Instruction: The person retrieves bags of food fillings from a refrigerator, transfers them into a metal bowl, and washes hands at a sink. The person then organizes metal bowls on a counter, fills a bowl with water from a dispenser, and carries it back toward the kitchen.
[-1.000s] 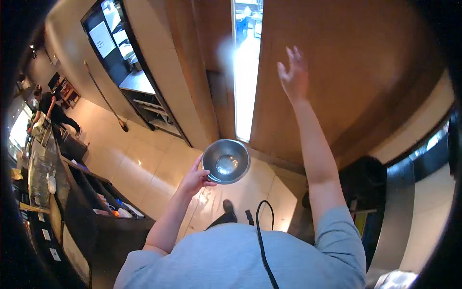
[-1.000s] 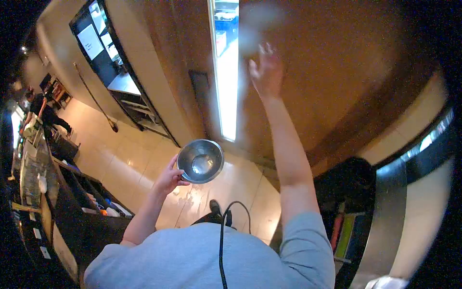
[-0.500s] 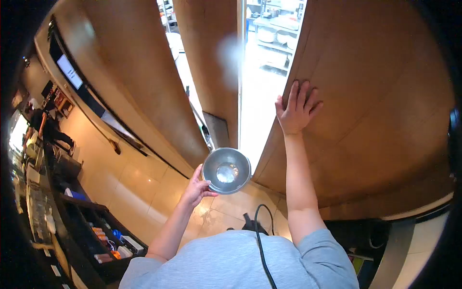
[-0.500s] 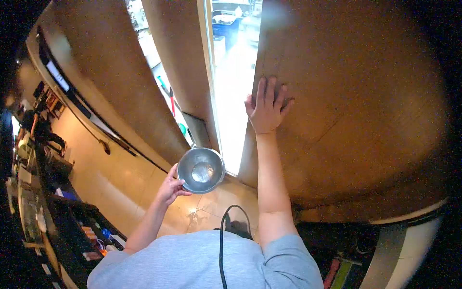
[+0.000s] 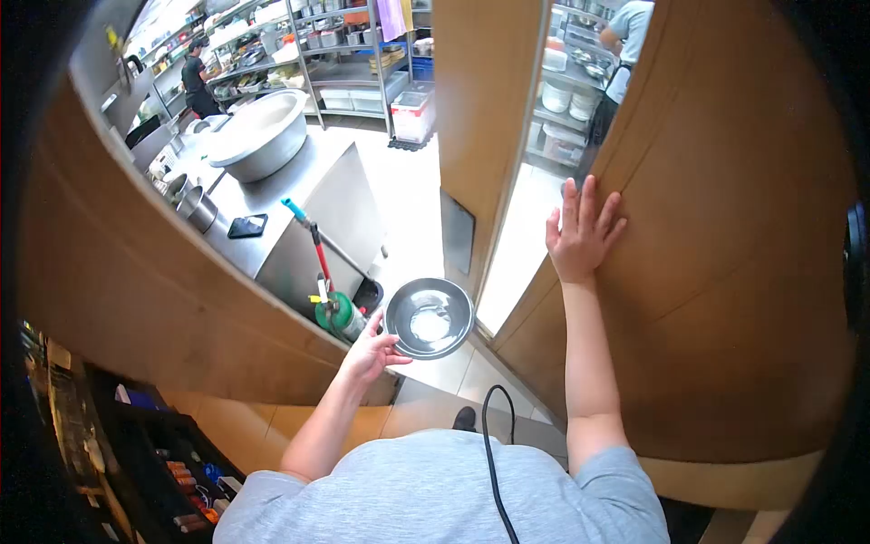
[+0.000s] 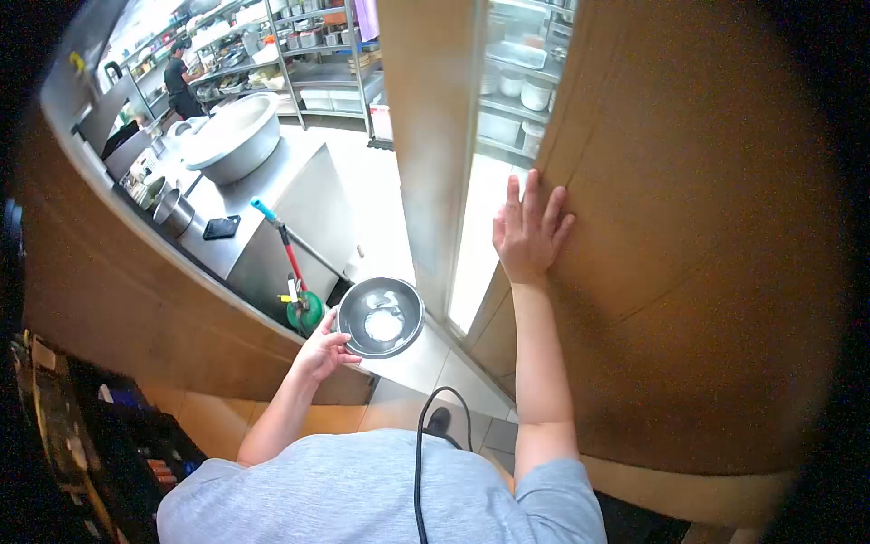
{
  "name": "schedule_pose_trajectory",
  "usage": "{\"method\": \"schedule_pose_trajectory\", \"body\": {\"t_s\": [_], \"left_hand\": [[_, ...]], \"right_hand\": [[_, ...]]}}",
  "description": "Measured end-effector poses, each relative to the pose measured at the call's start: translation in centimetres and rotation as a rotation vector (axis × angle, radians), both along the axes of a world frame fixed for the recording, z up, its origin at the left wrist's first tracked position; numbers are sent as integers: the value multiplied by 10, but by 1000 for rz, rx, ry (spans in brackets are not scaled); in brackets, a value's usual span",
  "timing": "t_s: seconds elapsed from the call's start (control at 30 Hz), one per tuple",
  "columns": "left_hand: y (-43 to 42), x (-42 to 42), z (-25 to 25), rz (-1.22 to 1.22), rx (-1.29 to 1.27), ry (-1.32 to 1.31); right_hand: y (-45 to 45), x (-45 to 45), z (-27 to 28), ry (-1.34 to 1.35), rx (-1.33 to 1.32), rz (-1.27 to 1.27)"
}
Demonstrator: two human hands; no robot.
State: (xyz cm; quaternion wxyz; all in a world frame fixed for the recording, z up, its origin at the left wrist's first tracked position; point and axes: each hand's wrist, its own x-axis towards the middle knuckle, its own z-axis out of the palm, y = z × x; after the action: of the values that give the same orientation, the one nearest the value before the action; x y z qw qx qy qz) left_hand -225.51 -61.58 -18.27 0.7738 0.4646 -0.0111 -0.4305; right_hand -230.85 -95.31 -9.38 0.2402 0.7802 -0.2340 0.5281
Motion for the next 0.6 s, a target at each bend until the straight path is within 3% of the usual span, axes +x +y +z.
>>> {"method": "schedule_pose_trajectory", "body": {"t_s": [0.1,0.17,0.23,0.27,0.33,0.43,0.5,0.6], "left_hand": [[-40,30,2,2,54,-2],[-70,57,5,-7,33,2],[-98,89,5,-28,11,1],[-112,104,5,-20,-3,3],[-142,136,10,-13,6,-4],[-176,188,12,-64,53,-17],[-198,227,12,-87,29,-58],[-228,289,17,-165,29,-81]], "right_hand": [[-27,15,1,-23,82,13],[-37,34,2,-206,241,312],[-38,66,-9,-61,350,660],[-36,80,-19,60,589,760],[-40,117,-39,167,839,733],[-71,167,-59,534,1284,690],[-84,190,-49,575,1571,710],[-115,239,-63,449,1656,727]]}}
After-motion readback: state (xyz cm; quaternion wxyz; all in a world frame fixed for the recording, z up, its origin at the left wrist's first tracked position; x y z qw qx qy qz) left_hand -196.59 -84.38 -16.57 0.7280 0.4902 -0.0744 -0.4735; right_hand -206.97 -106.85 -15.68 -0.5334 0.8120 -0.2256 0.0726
